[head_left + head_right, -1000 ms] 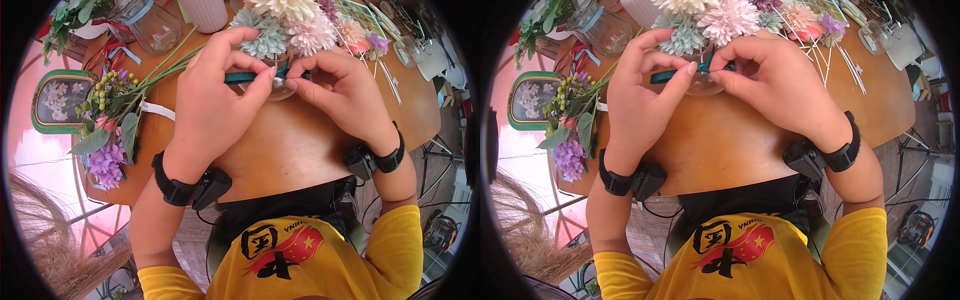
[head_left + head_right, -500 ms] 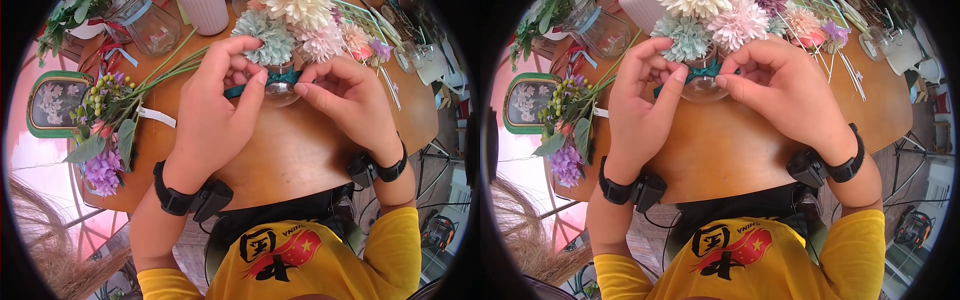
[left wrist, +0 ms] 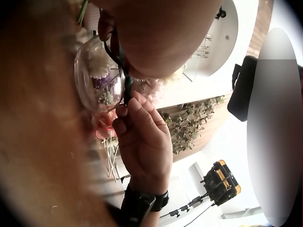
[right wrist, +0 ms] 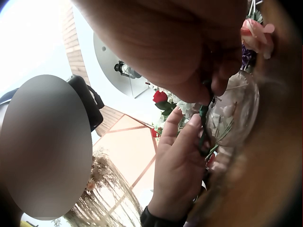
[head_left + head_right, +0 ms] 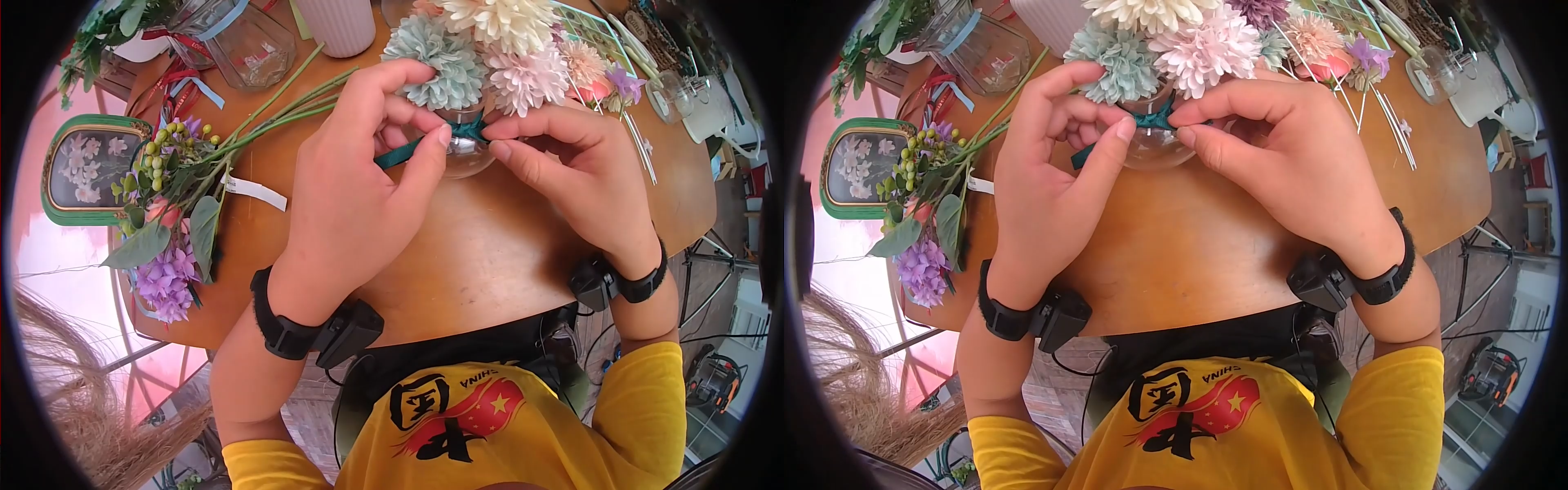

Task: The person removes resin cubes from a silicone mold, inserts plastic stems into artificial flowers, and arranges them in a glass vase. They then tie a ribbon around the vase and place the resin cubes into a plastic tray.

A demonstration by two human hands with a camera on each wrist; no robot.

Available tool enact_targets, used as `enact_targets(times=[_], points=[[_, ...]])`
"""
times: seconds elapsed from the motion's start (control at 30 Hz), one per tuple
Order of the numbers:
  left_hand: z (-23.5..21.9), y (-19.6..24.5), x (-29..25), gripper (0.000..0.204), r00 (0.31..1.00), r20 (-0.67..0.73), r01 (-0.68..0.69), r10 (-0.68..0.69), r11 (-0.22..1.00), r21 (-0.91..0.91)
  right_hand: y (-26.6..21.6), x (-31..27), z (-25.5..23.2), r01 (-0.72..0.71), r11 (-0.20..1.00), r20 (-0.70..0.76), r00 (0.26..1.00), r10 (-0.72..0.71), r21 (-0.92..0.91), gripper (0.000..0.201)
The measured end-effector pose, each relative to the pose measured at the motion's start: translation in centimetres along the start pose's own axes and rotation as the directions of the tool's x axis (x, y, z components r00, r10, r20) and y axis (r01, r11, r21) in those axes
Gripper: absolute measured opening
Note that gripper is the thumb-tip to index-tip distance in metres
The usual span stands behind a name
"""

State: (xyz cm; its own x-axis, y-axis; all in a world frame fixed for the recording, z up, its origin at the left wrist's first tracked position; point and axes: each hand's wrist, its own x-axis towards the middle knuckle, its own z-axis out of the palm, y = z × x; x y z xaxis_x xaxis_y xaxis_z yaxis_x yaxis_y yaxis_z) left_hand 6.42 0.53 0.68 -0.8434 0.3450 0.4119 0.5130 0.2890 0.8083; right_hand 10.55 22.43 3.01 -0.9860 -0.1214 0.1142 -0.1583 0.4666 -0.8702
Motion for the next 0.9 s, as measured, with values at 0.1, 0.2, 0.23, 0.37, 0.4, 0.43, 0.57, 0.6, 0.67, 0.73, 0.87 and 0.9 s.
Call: enact_targets(times=[0.1, 0.2, 0.23, 0.37, 0.4, 0.43, 0.57, 0.6, 0.67, 0.73, 0.87, 0.9], points=[[0.0, 0.1, 0.1, 0.042, 1.0, -0.003, 0.01, -0.01, 1.0, 0.015, -0.1, 0.0, -0.1, -0.003, 1.0, 0.005, 1.0, 0.003, -0.024, 0.017], [0.0, 0.1, 0.1, 0.042, 1.0, -0.006, 0.011, -0.011, 0.999, 0.038, 0.1, 0.1, -0.1, -0.002, 0.999, 0.013, 1.0, 0.003, -0.054, 0.016], [0.1, 0.1, 0.1, 0.041, 1.0, -0.009, 0.009, -0.009, 0.999, 0.045, 0.2, 0.1, -0.1, 0.002, 0.998, 0.016, 1.0, -0.001, -0.065, 0.016], [0.0, -0.1, 0.1, 0.043, 1.0, -0.001, 0.007, -0.007, 1.0, 0.03, 0.1, 0.2, 0.0, 0.01, 0.998, 0.022, 1.0, -0.009, -0.062, 0.016], [0.1, -0.1, 0.2, 0.043, 1.0, 0.0, 0.003, -0.003, 1.0, 0.02, 0.2, 0.2, 0.0, 0.011, 0.998, 0.019, 1.0, -0.01, -0.062, 0.016], [0.1, -0.2, 0.1, 0.044, 1.0, 0.003, -0.001, 0.001, 1.0, 0.009, 0.3, 0.1, 0.0, 0.01, 0.998, 0.017, 1.0, -0.009, -0.063, 0.016], [0.2, -0.5, 0.2, 0.045, 0.999, 0.005, -0.032, 0.032, 0.999, 0.008, 0.2, 0.2, 0.0, 0.024, 0.997, 0.025, 0.999, -0.023, -0.074, 0.016], [0.3, -0.5, 0.1, 0.046, 1.0, 0.003, -0.031, 0.031, 1.0, -0.005, 0.3, 0.2, 0.0, 0.027, 0.997, 0.029, 0.999, -0.025, -0.071, 0.016], [0.4, -0.5, 0.1, 0.046, 0.999, 0.005, -0.04, 0.04, 0.999, 0.003, 0.2, 0.2, 0.0, 0.018, 0.998, 0.038, 0.999, -0.015, -0.057, 0.016], [0.3, -0.6, 0.1, 0.046, 0.998, 0.015, -0.062, 0.061, 0.997, 0.04, 0.0, 0.1, 0.1, -0.01, 0.999, 0.044, 0.999, 0.012, -0.035, 0.016], [0.3, -0.9, 0.1, 0.045, 0.997, 0.027, -0.077, 0.075, 0.996, 0.042, 0.5, 0.1, 0.1, -0.014, 0.999, 0.052, 0.999, 0.015, -0.032, 0.015], [0.3, -0.9, 0.1, 0.045, 0.997, 0.031, -0.077, 0.075, 0.996, 0.044, 0.5, 0.2, 0.1, -0.013, 0.998, 0.049, 0.999, 0.016, -0.056, 0.014]])
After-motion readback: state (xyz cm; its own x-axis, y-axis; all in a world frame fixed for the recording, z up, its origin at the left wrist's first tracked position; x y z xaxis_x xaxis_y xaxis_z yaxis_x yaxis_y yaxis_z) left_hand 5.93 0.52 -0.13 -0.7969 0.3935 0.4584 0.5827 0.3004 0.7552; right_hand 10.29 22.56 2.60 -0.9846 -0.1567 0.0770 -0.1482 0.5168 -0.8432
